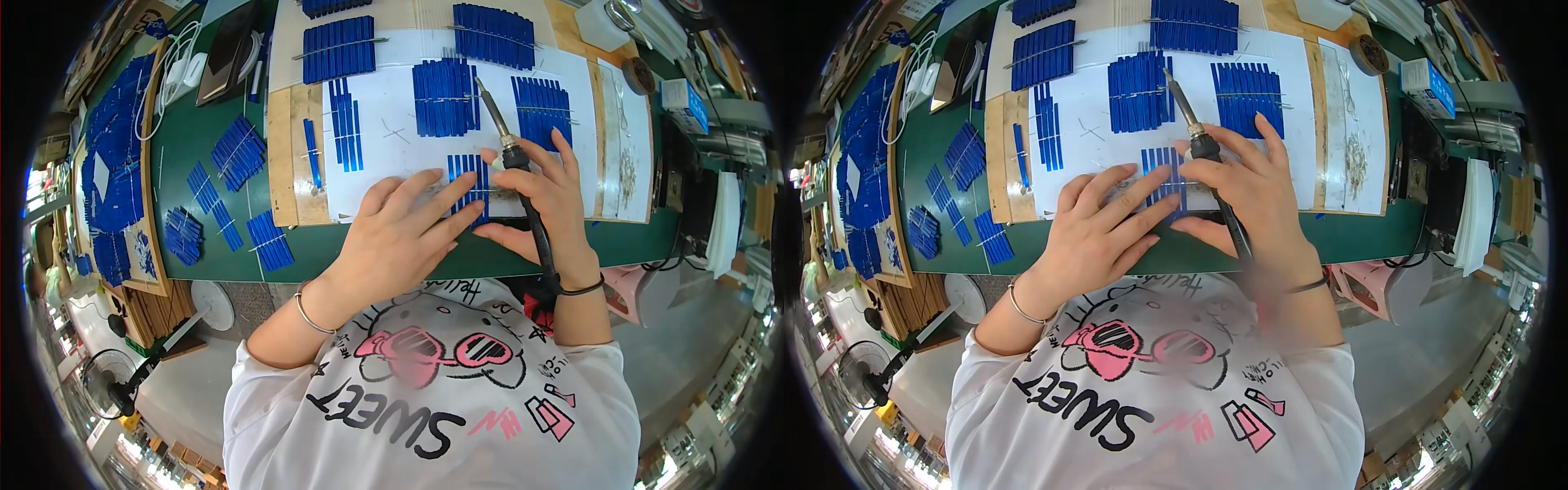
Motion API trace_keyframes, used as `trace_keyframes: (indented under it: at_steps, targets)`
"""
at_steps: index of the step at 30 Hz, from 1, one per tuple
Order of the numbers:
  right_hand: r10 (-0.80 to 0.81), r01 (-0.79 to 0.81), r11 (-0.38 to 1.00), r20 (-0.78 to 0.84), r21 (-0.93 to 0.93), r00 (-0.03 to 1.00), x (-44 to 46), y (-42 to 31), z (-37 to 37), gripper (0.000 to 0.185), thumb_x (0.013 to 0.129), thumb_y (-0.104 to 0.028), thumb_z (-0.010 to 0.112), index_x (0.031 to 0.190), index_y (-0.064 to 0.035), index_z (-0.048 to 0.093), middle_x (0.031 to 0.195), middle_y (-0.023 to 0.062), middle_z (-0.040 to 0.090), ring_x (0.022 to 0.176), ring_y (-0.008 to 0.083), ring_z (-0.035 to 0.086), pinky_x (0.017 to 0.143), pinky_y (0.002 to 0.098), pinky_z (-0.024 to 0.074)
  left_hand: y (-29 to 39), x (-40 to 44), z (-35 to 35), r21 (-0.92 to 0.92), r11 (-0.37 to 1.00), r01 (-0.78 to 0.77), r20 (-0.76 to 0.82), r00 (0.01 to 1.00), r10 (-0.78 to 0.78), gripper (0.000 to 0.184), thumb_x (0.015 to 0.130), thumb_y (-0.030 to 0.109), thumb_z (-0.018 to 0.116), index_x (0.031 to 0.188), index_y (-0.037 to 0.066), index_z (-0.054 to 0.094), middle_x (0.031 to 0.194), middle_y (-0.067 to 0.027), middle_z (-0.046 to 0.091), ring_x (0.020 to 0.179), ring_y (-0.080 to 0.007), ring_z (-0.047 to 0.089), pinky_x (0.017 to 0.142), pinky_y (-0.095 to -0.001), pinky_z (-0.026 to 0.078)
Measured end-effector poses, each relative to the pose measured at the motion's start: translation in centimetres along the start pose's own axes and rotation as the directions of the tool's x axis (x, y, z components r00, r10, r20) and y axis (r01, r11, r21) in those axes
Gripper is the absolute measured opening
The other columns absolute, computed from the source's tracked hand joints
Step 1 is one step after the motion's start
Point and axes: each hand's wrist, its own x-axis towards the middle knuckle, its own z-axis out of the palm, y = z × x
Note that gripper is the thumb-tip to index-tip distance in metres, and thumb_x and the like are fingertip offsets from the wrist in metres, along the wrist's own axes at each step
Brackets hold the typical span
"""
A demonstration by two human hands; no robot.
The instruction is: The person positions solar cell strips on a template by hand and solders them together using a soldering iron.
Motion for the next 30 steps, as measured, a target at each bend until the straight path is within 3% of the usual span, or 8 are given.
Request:
trace_keyframes:
  at_steps: [29, 30]
  targets:
    - [-0.017, 0.017, 1.0, -0.003, 0.008, 1.0, 0.07, -0.05, -0.09, 0.059, 0.066, -0.041, 0.086, 0.111, -0.0156, 0.058, 0.122, 0.0064, 0.068, 0.125, 0.0327, 0.055, 0.116, 0.0557, 0.0219, 0.12, -0.03, -0.1, -0.004, 1.0, 0.011, 0.014, 1.0, -0.011, 0.05, 0.083, 0.029, 0.069, 0.132, 0.023, 0.06, 0.147, 0.0001, 0.049, 0.126, -0.0251, 0.047, 0.101, -0.0395, 0.032]
    - [-0.016, 0.016, 1.0, -0.006, 0.017, 1.0, 0.06, -0.04, -0.12, 0.056, 0.07, -0.041, 0.084, 0.111, -0.0148, 0.058, 0.121, 0.0069, 0.069, 0.126, 0.0325, 0.054, 0.116, 0.0554, 0.0214, 0.15, -0.01, -0.12, -0.004, 1.0, 0.012, 0.017, 1.0, -0.012, 0.05, 0.083, 0.028, 0.069, 0.132, 0.023, 0.06, 0.147, 0.0001, 0.049, 0.126, -0.025, 0.047, 0.101, -0.0395, 0.032]
